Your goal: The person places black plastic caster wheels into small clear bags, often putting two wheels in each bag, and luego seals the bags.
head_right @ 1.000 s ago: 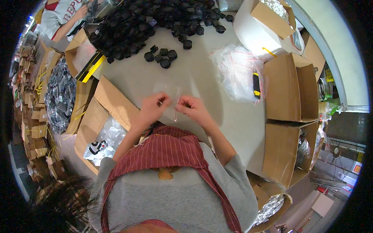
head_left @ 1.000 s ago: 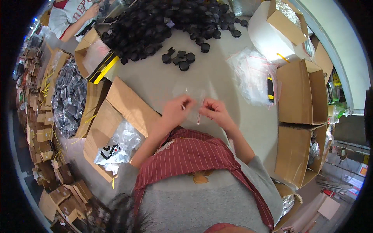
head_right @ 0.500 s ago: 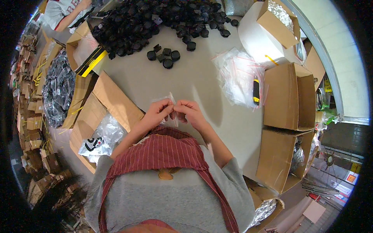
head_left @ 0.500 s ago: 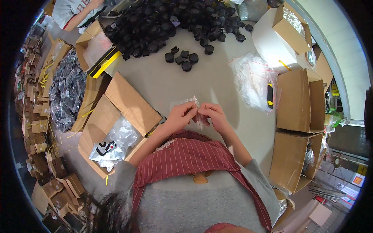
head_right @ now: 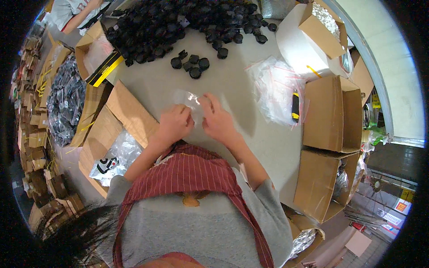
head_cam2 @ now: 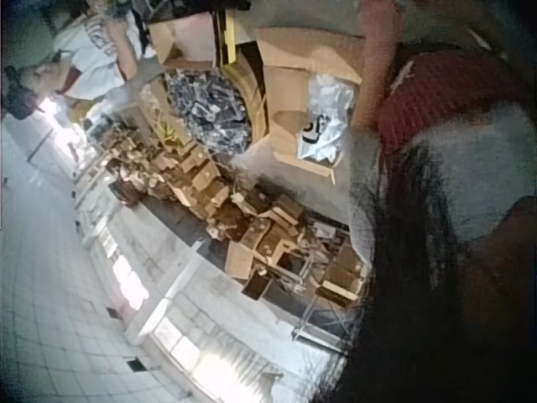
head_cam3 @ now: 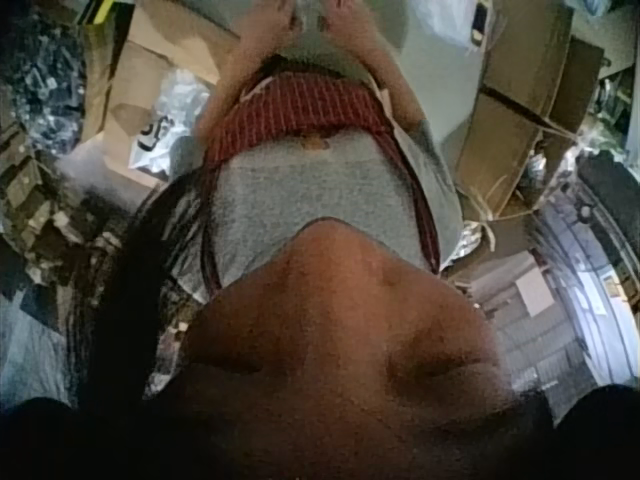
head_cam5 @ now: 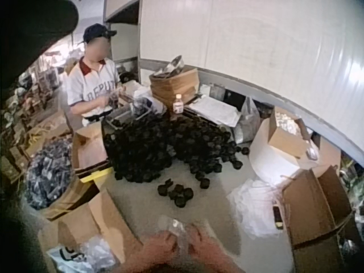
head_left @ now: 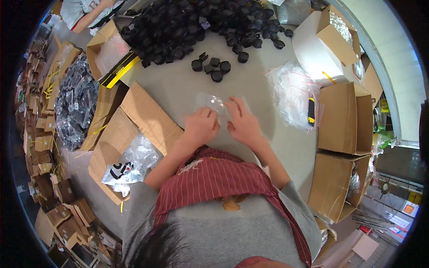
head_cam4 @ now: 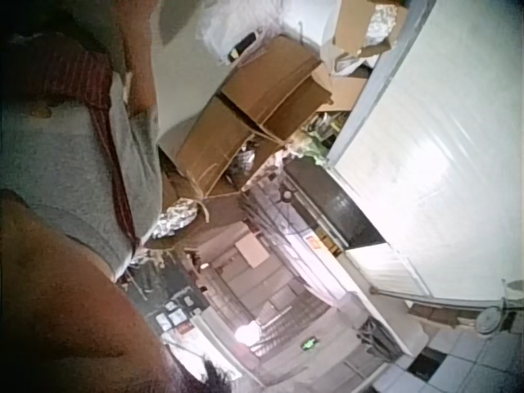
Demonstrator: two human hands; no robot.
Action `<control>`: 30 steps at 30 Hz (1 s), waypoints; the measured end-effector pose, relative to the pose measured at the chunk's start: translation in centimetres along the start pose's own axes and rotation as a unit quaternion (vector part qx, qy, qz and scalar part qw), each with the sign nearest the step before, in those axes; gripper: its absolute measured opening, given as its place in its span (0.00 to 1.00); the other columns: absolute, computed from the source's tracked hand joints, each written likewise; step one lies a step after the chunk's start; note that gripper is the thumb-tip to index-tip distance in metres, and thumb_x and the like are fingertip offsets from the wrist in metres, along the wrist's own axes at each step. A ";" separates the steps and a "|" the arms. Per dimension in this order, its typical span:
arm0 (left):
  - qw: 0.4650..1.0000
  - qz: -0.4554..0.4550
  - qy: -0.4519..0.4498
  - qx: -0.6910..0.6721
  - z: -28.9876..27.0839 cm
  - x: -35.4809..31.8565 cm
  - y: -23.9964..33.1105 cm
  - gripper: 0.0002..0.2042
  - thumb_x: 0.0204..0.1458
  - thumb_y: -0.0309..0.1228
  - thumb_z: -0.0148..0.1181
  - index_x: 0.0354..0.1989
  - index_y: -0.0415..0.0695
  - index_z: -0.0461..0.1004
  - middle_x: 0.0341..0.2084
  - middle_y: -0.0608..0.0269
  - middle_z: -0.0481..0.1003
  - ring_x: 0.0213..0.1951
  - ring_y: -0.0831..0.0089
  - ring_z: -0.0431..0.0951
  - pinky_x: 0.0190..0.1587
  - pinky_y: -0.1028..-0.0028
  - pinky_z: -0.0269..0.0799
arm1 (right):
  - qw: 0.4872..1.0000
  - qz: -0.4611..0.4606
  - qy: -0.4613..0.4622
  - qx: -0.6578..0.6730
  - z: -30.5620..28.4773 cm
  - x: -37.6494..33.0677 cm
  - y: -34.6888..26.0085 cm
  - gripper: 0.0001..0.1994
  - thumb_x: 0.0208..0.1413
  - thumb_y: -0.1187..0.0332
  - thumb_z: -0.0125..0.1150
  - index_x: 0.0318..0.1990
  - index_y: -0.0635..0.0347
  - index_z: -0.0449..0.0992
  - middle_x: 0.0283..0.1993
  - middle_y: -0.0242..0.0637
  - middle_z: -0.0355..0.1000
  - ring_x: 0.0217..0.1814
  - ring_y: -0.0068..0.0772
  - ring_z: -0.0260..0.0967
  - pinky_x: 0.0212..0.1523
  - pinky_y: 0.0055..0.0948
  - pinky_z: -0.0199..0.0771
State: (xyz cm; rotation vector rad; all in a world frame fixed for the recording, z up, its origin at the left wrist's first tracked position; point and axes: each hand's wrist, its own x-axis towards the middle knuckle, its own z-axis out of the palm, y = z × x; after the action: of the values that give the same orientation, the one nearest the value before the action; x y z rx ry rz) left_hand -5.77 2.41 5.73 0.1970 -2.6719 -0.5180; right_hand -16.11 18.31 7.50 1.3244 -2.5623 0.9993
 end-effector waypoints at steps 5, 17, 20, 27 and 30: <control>0.991 -0.074 -0.050 -0.095 0.0 0.2 1.6 0.18 0.42 0.26 0.61 0.44 0.44 0.69 0.37 0.56 0.75 0.38 0.57 0.78 0.32 0.57 0.75 | 0.990 0.011 -0.060 0.128 3.0 0.8 0.1 0.23 0.50 0.82 0.55 0.55 0.56 0.68 0.54 0.42 0.69 0.44 0.45 0.74 0.38 0.41 0.76; 0.984 -0.104 0.143 0.008 -2.4 0.0 -6.1 0.08 0.52 0.21 0.56 0.40 0.44 0.69 0.36 0.57 0.71 0.37 0.57 0.74 0.37 0.58 0.72 | 0.897 0.008 -0.126 0.423 7.3 7.2 5.3 0.30 0.46 0.79 0.60 0.61 0.54 0.66 0.61 0.39 0.65 0.56 0.40 0.69 0.57 0.35 0.68; 0.978 -0.170 0.115 0.040 -2.3 -1.2 -8.2 0.09 0.51 0.24 0.58 0.40 0.47 0.70 0.37 0.58 0.73 0.38 0.55 0.75 0.38 0.57 0.72 | 0.991 -0.110 -0.054 0.059 7.1 9.7 5.8 0.33 0.44 0.77 0.61 0.63 0.53 0.66 0.68 0.40 0.59 0.63 0.46 0.65 0.64 0.39 0.62; 0.975 -0.170 0.048 0.136 -1.3 -1.8 -7.1 0.06 0.54 0.30 0.57 0.40 0.48 0.73 0.31 0.60 0.77 0.35 0.58 0.79 0.31 0.60 0.74 | 0.965 -0.142 -0.160 -0.150 9.2 7.8 7.1 0.28 0.46 0.65 0.69 0.58 0.55 0.70 0.58 0.43 0.66 0.59 0.46 0.65 0.56 0.43 0.67; 0.983 -0.134 0.038 0.123 0.0 -3.0 -7.3 0.06 0.51 0.31 0.58 0.37 0.48 0.74 0.27 0.61 0.77 0.34 0.60 0.79 0.30 0.62 0.74 | 0.959 -0.036 -0.236 -0.153 8.1 5.5 5.3 0.27 0.47 0.56 0.71 0.53 0.56 0.73 0.50 0.43 0.70 0.53 0.47 0.68 0.53 0.43 0.68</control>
State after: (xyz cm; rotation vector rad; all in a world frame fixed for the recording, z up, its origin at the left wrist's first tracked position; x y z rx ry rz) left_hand -2.66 -3.70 1.83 0.6408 -2.6414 -0.2506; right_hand -21.84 11.88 0.44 1.7057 -2.8064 0.2693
